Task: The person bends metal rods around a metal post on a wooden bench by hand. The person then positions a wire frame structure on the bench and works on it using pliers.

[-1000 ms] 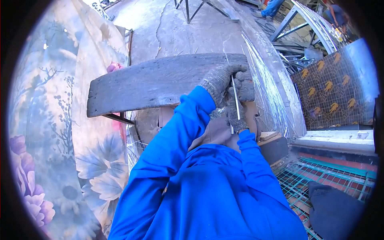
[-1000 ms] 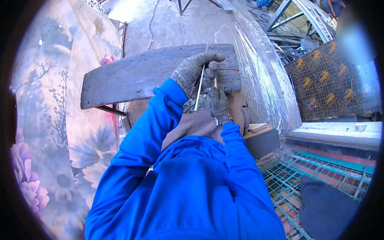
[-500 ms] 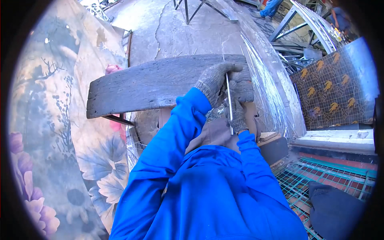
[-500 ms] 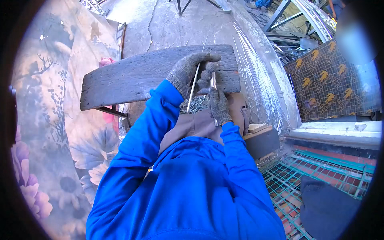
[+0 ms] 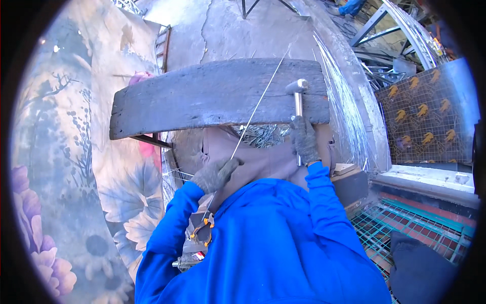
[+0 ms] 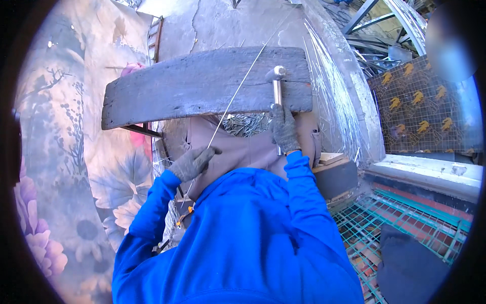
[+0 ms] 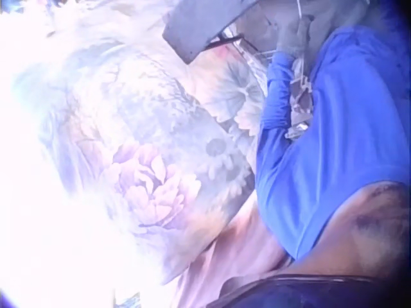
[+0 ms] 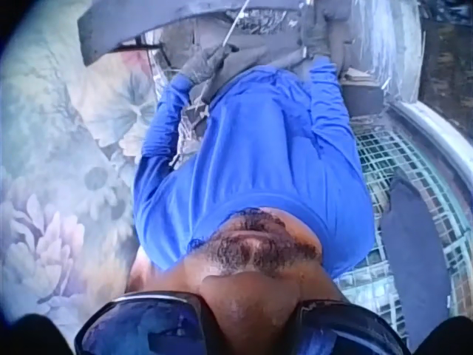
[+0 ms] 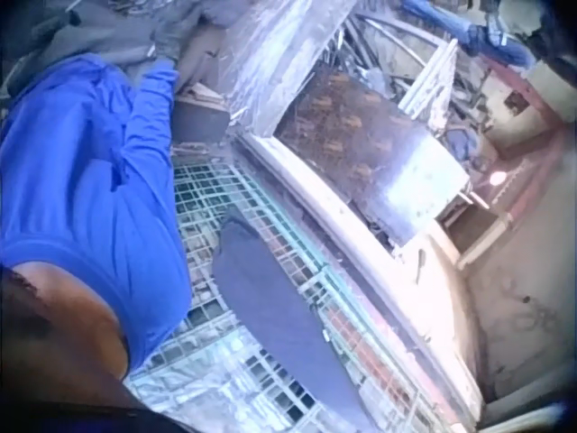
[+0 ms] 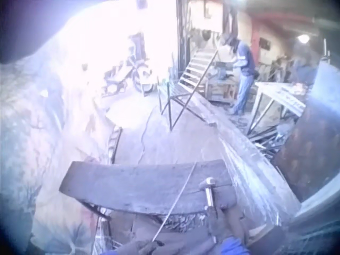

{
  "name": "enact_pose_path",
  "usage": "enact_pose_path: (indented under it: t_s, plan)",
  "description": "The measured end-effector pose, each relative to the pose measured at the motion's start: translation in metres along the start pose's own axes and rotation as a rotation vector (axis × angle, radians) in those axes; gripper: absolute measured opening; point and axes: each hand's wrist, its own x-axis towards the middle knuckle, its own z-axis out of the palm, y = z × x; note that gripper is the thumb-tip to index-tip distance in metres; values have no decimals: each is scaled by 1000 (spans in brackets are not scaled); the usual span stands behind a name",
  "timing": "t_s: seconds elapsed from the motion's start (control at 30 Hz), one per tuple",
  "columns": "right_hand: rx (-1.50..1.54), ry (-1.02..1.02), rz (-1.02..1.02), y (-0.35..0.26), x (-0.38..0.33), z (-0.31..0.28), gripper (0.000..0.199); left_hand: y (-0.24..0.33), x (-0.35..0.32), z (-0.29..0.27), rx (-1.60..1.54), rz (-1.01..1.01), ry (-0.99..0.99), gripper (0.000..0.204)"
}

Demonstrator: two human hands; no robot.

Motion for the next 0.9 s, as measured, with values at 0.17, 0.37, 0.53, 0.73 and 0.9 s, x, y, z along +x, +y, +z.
enact_pose_path:
  t_s: [0.17,0.37,0.53,0.73,0.9]
  plan:
    - [-170,-25,-28,8,8,-7,35,-50,-56,17,206,83,133,40]
    - [-413,48,-240,-17,-3,2,38,-88,-91,45,340,-162,365,38]
    - [-358,36,165,-29,-11,3,45,-106,-97,53,367,-153,490,35]
    - [-1299,-26,-730,-25,-9,0,51,-121,-100,47,434,-133,523,31]
    - [-886,-61,-534,-56,-20,15,40,-132,-98,48,352,-75,566,30]
